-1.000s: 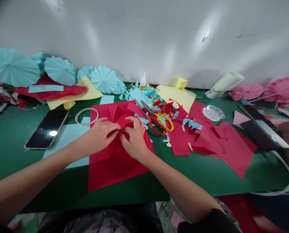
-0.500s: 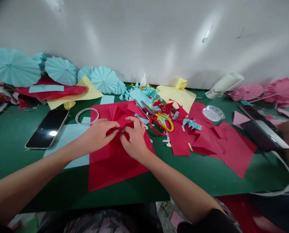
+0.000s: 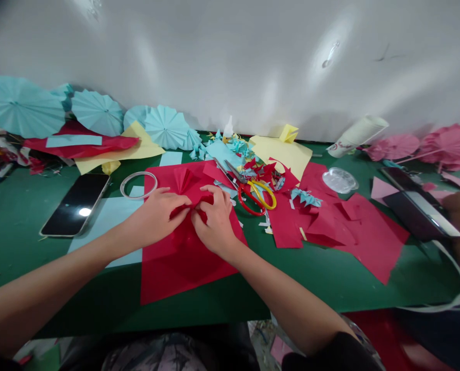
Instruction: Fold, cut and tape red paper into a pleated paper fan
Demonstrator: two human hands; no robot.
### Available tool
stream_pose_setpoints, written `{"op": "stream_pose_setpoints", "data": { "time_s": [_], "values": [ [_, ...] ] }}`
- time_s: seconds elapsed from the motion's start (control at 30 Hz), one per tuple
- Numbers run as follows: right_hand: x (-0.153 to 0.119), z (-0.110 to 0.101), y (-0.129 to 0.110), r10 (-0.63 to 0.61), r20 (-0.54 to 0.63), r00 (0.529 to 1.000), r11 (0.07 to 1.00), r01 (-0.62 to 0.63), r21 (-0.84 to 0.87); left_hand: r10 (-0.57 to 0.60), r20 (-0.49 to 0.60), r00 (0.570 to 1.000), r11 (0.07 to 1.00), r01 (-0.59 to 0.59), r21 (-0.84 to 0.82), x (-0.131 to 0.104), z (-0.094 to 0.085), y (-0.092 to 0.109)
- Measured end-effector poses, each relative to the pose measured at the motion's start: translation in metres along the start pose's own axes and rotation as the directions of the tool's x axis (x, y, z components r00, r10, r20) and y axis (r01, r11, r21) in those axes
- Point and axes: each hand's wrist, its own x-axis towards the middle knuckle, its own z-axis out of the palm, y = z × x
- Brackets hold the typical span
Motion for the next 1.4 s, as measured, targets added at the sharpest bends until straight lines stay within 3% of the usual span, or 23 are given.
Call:
{"op": "stream_pose_setpoints", "data": {
  "time_s": [0.2,0.43,0.73,0.9,1.13,1.27,1.4],
  "values": [
    [0.0,0.0,0.001,0.022,0.025,0.999,0.999,-0.022,0.025,-0.026,0.032,0.999,0.994,0.022,0.105,-0.002,-0.001,0.007],
    [0.002,0.0,0.003,0.036,0.026,0.999,0.995,-0.038,0.093,0.029,0.033,0.999,0.969,-0.036,0.243,-0.006,0.002,0.011],
    [0.002,0.001,0.005,0.049,-0.021,0.999,0.987,-0.046,0.151,-0.027,-0.013,1.0,0.979,0.03,0.2,-0.004,0.0,0.008],
    [0.002,0.001,0.005,0.069,-0.025,0.997,0.988,-0.065,0.136,-0.085,-0.059,0.995,0.978,0.094,0.185,0.001,-0.004,-0.004],
    [0.002,-0.001,0.002,0.069,-0.019,0.997,0.985,-0.065,0.161,-0.142,-0.084,0.986,0.943,0.16,0.293,0.006,-0.011,-0.025],
    [0.006,-0.004,0.008,0.114,-0.12,0.986,0.972,-0.086,0.217,-0.158,-0.032,0.987,0.945,0.16,0.285,0.007,-0.01,-0.036],
    [0.013,0.0,0.023,0.251,-0.221,0.943,0.934,-0.176,0.311,-0.173,-0.007,0.985,0.964,0.171,0.202,0.005,-0.01,-0.042]
  ]
}}
